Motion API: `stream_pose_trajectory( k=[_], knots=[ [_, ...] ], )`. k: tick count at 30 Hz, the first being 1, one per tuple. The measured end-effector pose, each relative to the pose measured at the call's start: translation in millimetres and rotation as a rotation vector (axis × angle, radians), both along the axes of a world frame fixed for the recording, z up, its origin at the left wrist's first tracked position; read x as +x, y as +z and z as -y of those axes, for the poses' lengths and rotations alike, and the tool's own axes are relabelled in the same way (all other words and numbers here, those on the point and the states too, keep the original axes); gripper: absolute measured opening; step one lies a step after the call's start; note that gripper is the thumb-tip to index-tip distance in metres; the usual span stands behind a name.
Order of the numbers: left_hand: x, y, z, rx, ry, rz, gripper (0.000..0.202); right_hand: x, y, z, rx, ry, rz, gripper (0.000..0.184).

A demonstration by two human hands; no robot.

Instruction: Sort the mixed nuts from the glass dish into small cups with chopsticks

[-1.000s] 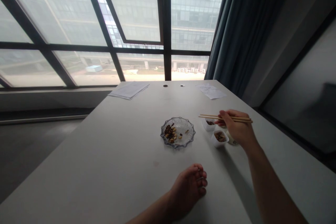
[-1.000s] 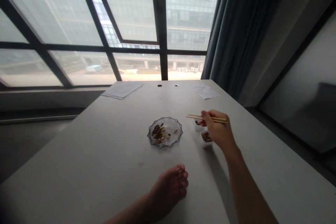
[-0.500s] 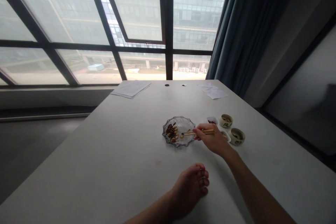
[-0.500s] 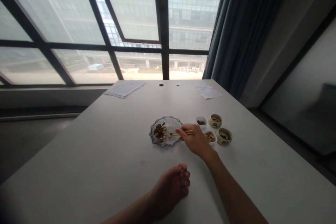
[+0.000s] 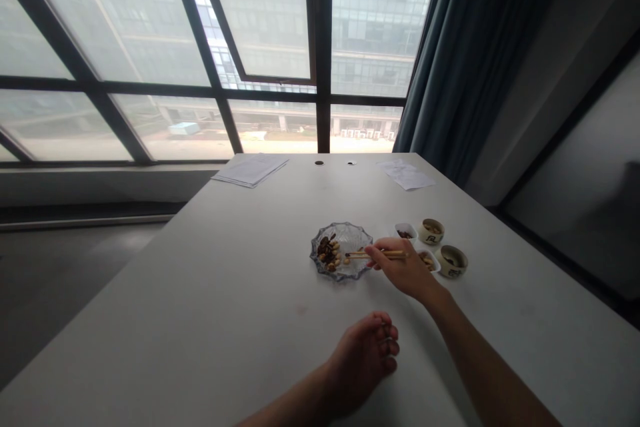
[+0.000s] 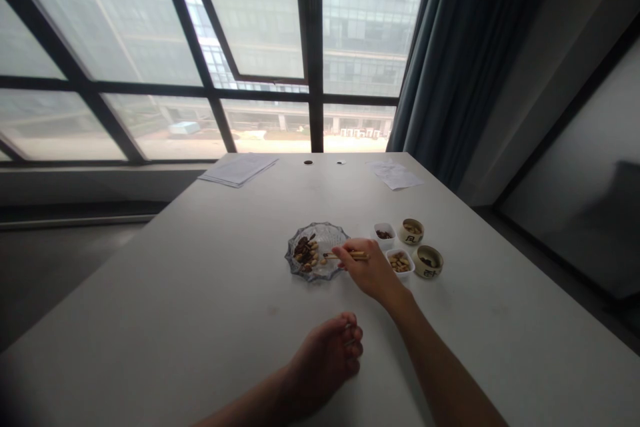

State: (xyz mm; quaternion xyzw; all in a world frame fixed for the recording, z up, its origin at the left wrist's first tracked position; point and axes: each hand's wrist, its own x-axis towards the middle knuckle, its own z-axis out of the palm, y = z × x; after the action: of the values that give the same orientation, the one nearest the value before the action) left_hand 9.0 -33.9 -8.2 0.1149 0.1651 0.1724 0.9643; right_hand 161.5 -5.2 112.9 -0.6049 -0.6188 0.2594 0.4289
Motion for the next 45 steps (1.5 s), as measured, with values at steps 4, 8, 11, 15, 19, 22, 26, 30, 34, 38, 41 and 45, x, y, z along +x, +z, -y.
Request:
stream_pose_trajectory(
  k=[4, 8, 11, 15, 19, 22, 26, 30, 34, 38, 41, 45],
  knots=[
    [-0.2, 0.1, 0.4, -0.005, 0.002, -0.008, 0.009, 1.0, -5.3, -1.6, 0.021, -0.025, 0.024, 0.038],
    [-0.3, 0.3, 0.2, -0.011, -0.002, -0.008, 0.008, 4.0, -12.4, -4.6, 0.036, -0.081, 0.014, 0.040],
    [-0.2, 0.2, 0.1, -0.013, -0.003, -0.007, 0.008, 5.3, -14.2, -5.8, 0.039, -0.107, -0.003, 0.041],
    [-0.2, -1.0, 0.1, 0.000, -0.002, -0.001, 0.009, 5.2, -13.8, -6.1, 0.032, -0.100, -0.023, 0.039],
    [0.0, -1.1, 0.2, 0.005, -0.004, -0.002, 0.008, 4.5, -15.2, -7.1, 0.039, -0.101, -0.054, 0.036],
    [0.1, -0.6, -0.1, 0.006, -0.007, -0.001, 0.009, 4.1, -18.2, -8.8, 0.041, -0.115, -0.075, 0.033],
    [0.0, -0.7, -0.7, -0.003, -0.010, 0.002, 0.010, 3.8, -21.3, -10.0, 0.031, -0.114, -0.078, 0.033],
    [-0.1, -1.2, -0.6, -0.006, -0.006, 0.011, 0.009, 3.6, -20.9, -9.8, 0.048, -0.127, -0.030, 0.034],
    [-0.6, -0.1, 0.2, 0.001, -0.009, 0.004, 0.010, 2.3, -18.2, -9.0, 0.048, -0.144, -0.017, 0.035],
    [-0.8, 0.2, 0.7, -0.002, -0.008, 0.010, 0.010, 0.4, -15.6, -7.8, 0.042, -0.146, -0.008, 0.035],
    [-0.2, -0.7, 0.3, -0.005, -0.005, 0.010, 0.010, -0.4, -14.4, -7.0, 0.040, -0.154, 0.017, 0.037],
    [0.5, -0.9, -0.3, -0.004, -0.007, 0.004, 0.010, 0.3, -15.1, -6.6, 0.050, -0.156, 0.034, 0.038]
  ],
)
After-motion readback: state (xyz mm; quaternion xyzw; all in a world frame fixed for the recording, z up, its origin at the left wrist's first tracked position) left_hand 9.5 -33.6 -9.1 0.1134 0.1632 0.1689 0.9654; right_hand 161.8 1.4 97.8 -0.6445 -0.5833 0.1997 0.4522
